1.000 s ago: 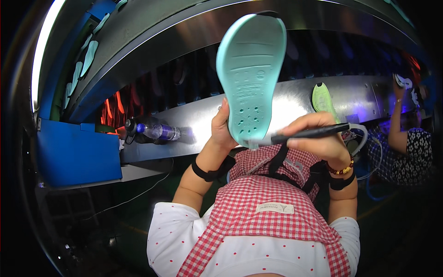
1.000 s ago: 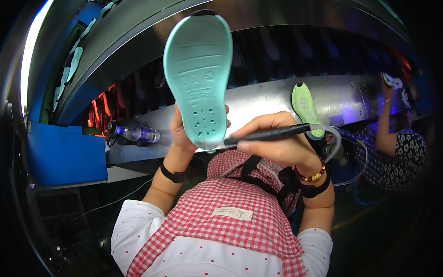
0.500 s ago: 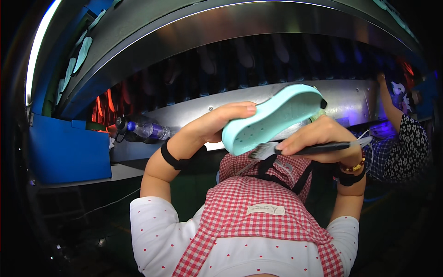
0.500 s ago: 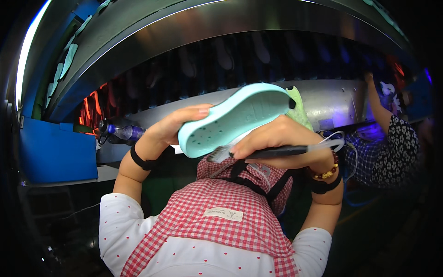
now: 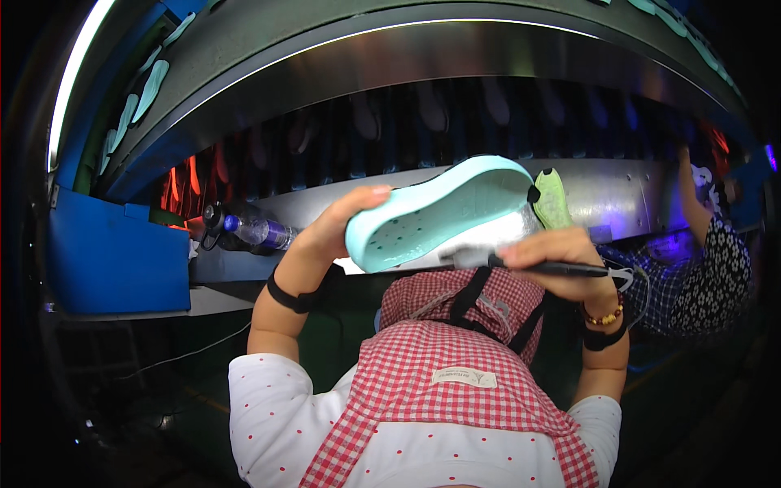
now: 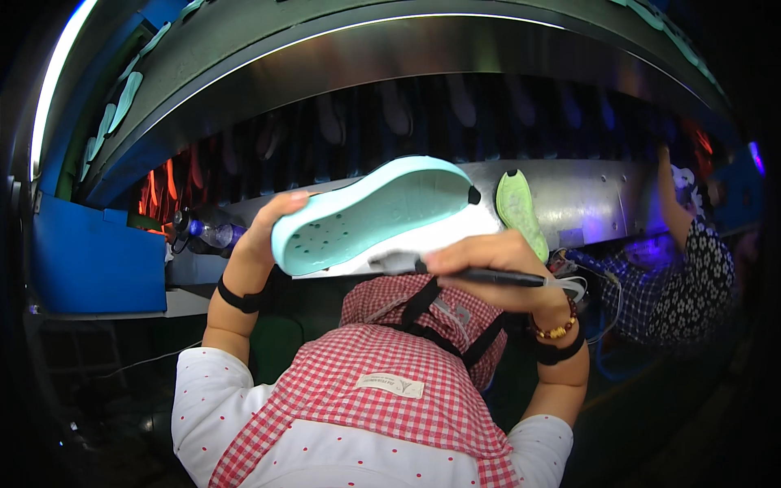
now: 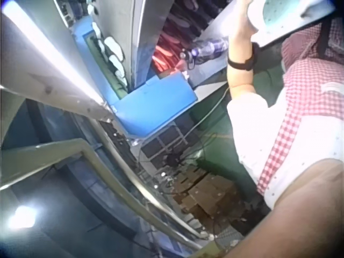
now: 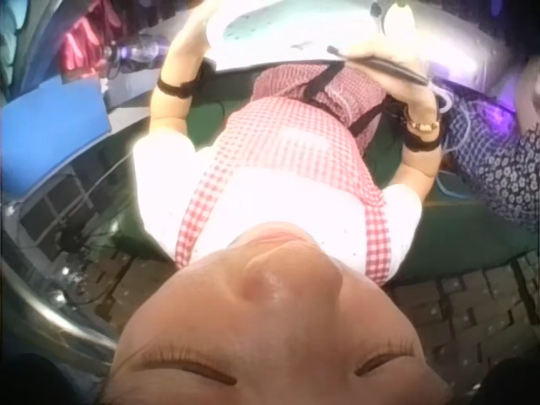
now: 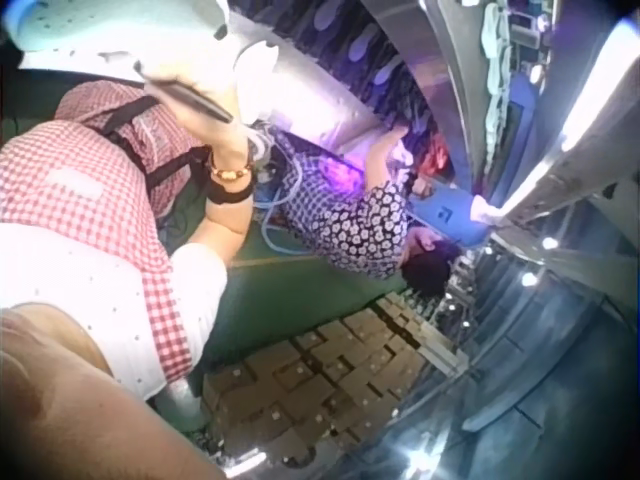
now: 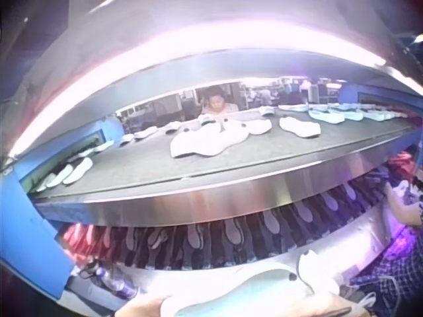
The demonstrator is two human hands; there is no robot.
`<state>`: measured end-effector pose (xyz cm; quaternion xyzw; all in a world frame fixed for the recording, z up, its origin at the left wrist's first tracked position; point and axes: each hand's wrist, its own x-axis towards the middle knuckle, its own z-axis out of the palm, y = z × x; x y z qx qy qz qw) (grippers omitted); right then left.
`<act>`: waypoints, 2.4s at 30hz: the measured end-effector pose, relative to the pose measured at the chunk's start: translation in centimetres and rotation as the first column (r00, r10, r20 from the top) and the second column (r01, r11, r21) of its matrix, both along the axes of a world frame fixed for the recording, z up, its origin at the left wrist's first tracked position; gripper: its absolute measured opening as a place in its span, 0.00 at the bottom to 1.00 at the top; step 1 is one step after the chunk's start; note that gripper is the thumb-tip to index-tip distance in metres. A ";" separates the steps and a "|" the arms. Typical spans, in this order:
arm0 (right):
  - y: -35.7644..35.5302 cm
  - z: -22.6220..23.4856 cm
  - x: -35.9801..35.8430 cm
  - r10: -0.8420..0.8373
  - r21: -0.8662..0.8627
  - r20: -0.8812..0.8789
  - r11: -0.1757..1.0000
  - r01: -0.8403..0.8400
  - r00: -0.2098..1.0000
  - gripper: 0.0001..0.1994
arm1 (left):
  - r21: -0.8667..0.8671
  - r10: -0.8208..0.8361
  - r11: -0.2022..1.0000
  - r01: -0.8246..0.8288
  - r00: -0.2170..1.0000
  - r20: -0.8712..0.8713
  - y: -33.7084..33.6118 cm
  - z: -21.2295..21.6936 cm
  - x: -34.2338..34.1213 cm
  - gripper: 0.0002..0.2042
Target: Applying glue to the interior of turquoise shoe soles using a brush.
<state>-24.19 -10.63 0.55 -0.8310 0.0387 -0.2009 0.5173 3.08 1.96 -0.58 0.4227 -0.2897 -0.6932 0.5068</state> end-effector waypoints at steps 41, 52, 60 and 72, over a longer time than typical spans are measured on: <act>0.2 -6.2 -4.5 -0.630 0.742 0.003 0.522 0.420 0.777 0.08 | -0.031 0.120 0.985 -0.171 0.799 -0.590 -13.0 -10.1 -12.6 0.42; 2.4 -5.5 -0.4 -0.421 0.237 -0.102 0.870 0.433 0.901 0.09 | -0.083 0.349 0.883 -0.462 0.765 -0.541 -7.4 -9.9 -10.6 0.42; 2.3 -3.8 -1.3 -0.366 0.291 -0.093 0.879 0.377 0.926 0.10 | -0.250 0.324 0.821 -0.513 0.780 -0.535 -7.0 -8.3 -9.8 0.43; 2.3 -4.3 -3.2 -0.173 0.377 0.027 0.914 0.150 0.985 0.11 | -0.361 0.283 0.786 -0.501 0.812 -0.511 -6.1 -5.1 -8.5 0.43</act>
